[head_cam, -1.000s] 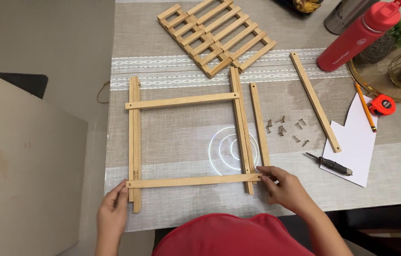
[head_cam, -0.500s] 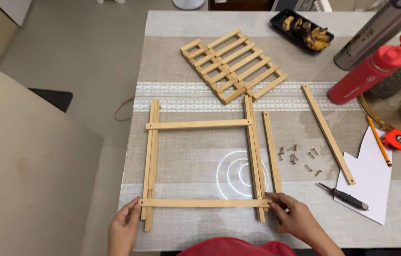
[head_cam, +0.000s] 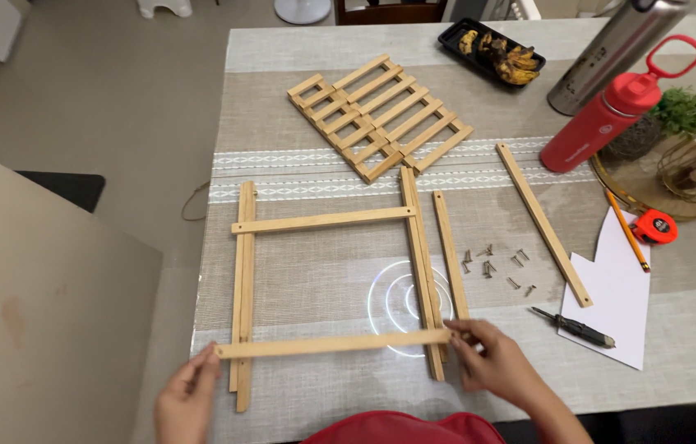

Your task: The person assembles a wooden frame by arranging slats into a rectangular shape and securing them with screws. They use a screwdriver to fasten the joints and adjust the pieces to align properly.

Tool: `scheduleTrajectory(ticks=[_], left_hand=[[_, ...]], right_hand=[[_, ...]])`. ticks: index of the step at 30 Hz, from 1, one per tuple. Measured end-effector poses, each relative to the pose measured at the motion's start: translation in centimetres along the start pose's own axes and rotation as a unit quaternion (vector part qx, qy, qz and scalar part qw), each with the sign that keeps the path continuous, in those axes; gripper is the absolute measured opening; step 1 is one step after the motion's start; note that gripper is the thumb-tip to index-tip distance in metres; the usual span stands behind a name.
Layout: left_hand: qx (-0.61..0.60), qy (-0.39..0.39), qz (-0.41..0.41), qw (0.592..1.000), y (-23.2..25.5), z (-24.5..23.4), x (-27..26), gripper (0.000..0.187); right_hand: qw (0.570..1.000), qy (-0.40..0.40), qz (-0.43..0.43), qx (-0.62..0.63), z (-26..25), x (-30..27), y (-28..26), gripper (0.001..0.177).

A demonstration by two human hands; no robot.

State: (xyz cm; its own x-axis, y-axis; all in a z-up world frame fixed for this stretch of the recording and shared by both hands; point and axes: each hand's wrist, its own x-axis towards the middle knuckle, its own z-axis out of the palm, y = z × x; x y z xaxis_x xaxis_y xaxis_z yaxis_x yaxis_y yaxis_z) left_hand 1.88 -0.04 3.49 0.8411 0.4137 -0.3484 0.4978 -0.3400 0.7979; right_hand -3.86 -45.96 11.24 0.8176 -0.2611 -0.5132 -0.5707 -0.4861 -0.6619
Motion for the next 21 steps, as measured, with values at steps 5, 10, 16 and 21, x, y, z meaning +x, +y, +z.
scheduleTrajectory(ticks=[5, 10, 16, 21], left_hand=[[-0.031, 0.019, 0.021, 0.999, 7.2, -0.5, -0.7, 0.035], [-0.15, 0.018, 0.087, 0.985, 11.0, 0.8, -0.7, 0.034], [-0.188, -0.026, 0.113, 0.975, 11.2, 2.7, -0.2, 0.035], [-0.168, -0.04, 0.126, 0.977, 9.9, 3.0, 1.0, 0.037]], right_hand=[[0.988, 0.009, -0.131, -0.076, -1.6, 0.8, -3.8, 0.037], [0.96, -0.027, -0.194, -0.201, -2.4, 1.0, -7.0, 0.032], [0.958, -0.069, -0.238, -0.146, -2.1, 1.5, -6.6, 0.038], [0.989, 0.112, -0.094, 0.011, -6.6, 6.3, -2.9, 0.047]])
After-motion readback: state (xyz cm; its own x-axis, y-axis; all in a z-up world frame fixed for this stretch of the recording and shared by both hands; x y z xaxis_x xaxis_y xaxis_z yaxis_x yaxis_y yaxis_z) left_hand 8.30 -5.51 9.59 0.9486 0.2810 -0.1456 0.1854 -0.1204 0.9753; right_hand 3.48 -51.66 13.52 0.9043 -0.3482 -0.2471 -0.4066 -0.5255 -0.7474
